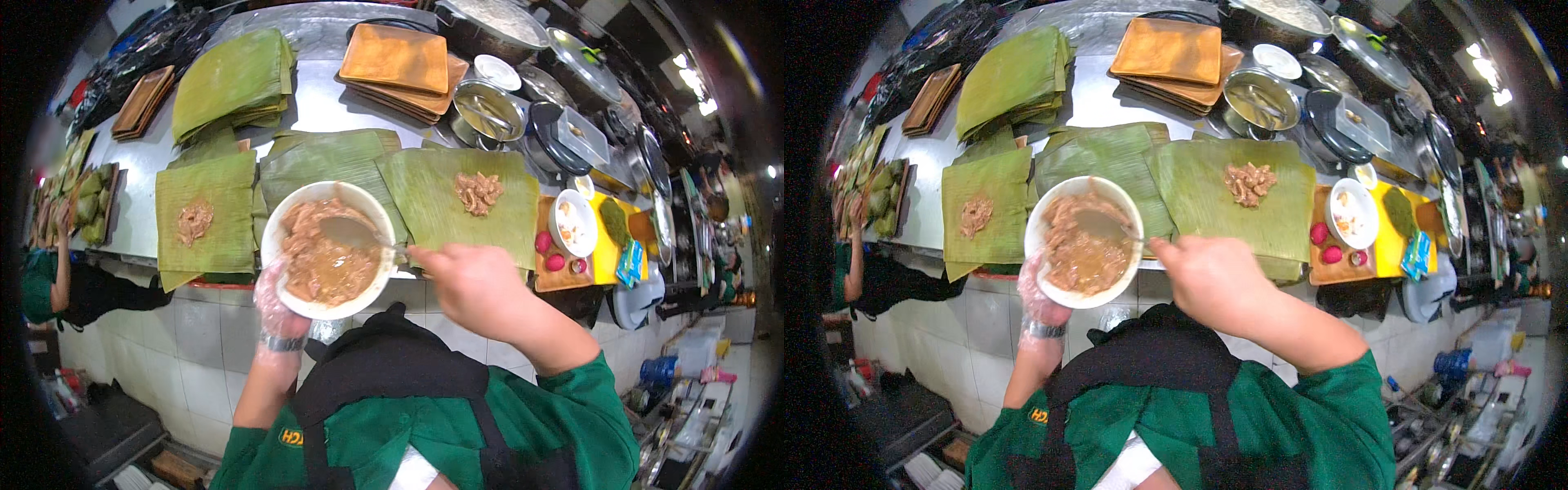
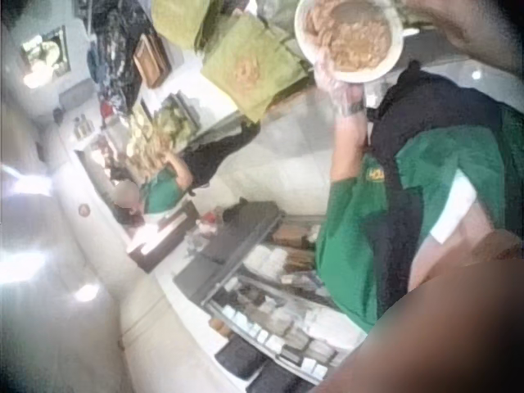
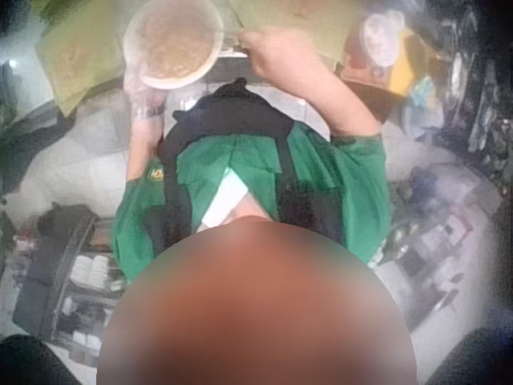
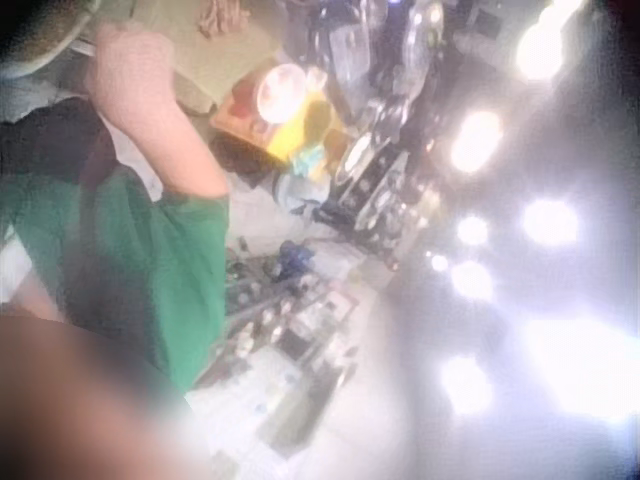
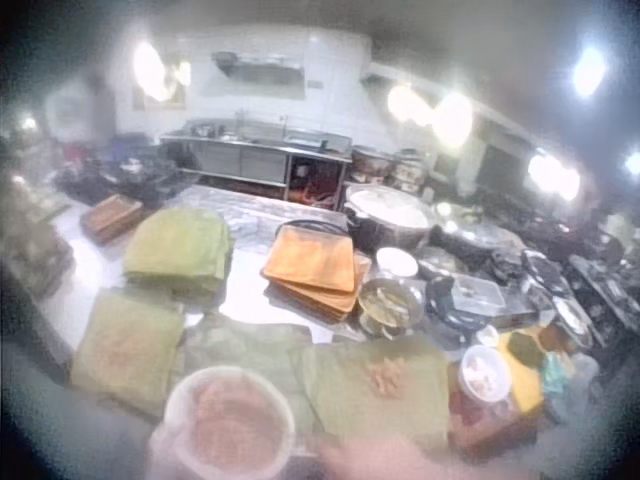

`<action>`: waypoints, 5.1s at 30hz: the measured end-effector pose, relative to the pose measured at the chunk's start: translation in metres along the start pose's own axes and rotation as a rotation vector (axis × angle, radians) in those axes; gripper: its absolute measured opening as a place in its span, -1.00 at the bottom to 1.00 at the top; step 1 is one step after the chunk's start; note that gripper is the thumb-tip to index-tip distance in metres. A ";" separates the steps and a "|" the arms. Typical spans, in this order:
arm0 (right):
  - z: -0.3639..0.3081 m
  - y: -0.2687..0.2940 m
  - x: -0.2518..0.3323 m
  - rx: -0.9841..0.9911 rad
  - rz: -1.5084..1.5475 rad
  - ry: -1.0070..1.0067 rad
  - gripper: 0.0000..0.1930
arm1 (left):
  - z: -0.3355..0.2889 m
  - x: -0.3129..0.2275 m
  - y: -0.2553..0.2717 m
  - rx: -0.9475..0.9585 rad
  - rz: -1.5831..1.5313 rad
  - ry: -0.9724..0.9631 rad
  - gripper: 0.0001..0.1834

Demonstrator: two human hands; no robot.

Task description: The person scoops a brown meat mixture from a large metal bowl into a small white bowl, then portions it onto banana leaves laid out on a stainless steel table. The person places additional banana leaves over the filled ones and continues the process. Another worker in green is visible nearby, also preparing similar items.

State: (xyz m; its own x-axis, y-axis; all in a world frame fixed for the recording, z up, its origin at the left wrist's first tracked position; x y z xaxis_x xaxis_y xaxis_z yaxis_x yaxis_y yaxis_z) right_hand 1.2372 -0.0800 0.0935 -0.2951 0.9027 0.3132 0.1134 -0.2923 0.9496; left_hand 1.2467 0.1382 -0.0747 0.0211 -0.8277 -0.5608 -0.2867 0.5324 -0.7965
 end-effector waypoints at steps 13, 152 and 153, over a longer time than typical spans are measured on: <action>0.095 -0.097 0.187 0.333 0.528 0.125 -0.47 | -0.044 -0.213 0.155 -0.214 0.113 -0.231 -0.38; 0.313 -0.336 0.495 0.469 1.210 -0.786 -0.71 | 0.223 -0.503 0.313 0.148 0.269 0.003 -0.16; 0.312 -0.339 0.494 0.467 1.275 -0.812 -0.70 | 0.224 -0.503 0.313 0.146 0.273 0.011 -0.16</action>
State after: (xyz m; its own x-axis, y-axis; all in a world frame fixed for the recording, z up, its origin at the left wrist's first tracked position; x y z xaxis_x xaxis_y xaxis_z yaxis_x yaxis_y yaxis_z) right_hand 1.3493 0.5632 -0.0789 0.7664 0.1168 0.6317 0.1953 -0.9791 -0.0560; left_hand 1.3606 0.7612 -0.0922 -0.0479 -0.6520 -0.7567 -0.1394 0.7545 -0.6413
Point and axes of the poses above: each hand's wrist, its own z-axis towards the middle knuckle, its own y-axis out of the back of the hand, x = y × z, the point moved 8 cm from there along z, towards the middle knuckle, and after that the axes turned 13 degrees about -y, right-handed, at the moved point
